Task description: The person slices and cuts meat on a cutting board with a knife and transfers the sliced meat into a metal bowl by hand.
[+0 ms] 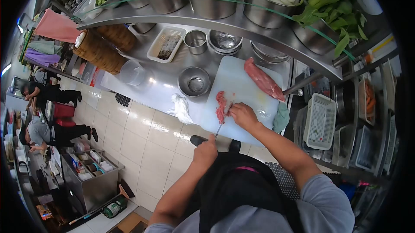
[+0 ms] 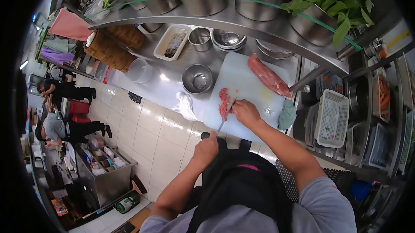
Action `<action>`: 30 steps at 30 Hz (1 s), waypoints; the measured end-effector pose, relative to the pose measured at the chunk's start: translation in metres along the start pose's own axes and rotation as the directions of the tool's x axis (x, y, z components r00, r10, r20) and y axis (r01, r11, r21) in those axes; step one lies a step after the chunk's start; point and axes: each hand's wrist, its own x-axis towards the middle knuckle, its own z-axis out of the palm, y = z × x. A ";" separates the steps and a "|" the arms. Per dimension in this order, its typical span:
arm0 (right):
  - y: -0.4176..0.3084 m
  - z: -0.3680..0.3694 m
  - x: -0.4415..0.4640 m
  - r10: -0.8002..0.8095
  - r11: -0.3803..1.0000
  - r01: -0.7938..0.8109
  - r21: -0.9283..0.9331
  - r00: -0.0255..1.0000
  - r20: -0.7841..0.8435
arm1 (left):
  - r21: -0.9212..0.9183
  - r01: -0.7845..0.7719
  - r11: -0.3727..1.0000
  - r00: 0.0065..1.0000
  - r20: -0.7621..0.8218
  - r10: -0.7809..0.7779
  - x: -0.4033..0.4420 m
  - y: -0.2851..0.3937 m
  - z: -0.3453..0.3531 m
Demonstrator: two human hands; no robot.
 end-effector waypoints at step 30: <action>-0.017 -0.014 -0.013 -0.241 0.965 0.227 -0.135 0.965 -0.105 | 0.017 -0.041 0.999 0.989 -0.138 0.043 -0.009 0.029 -0.040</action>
